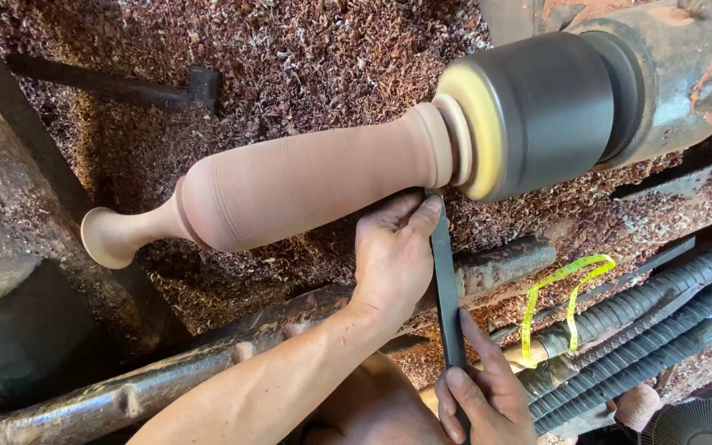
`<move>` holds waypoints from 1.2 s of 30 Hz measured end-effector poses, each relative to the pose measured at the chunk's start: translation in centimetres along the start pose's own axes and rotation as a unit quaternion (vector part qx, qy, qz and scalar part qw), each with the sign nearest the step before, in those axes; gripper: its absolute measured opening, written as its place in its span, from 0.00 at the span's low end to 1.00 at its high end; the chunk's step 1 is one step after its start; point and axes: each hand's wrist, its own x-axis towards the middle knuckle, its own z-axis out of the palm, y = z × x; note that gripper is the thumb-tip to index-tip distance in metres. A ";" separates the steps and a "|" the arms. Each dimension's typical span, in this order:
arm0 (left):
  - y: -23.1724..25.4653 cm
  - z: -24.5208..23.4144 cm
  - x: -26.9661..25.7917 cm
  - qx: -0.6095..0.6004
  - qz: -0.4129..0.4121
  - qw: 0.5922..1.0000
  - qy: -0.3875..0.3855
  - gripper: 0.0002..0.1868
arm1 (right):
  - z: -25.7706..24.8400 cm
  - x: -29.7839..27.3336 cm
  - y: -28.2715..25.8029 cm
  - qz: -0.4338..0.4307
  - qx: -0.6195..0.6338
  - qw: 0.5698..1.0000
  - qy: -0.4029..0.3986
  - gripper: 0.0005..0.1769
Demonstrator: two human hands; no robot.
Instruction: Shaping a wooden object on a lathe using a handheld chisel
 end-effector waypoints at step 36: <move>1.4 0.5 -0.2 0.008 -0.193 0.981 0.005 0.10 | -2.0 0.4 -6.9 0.019 -0.469 0.871 0.141 0.36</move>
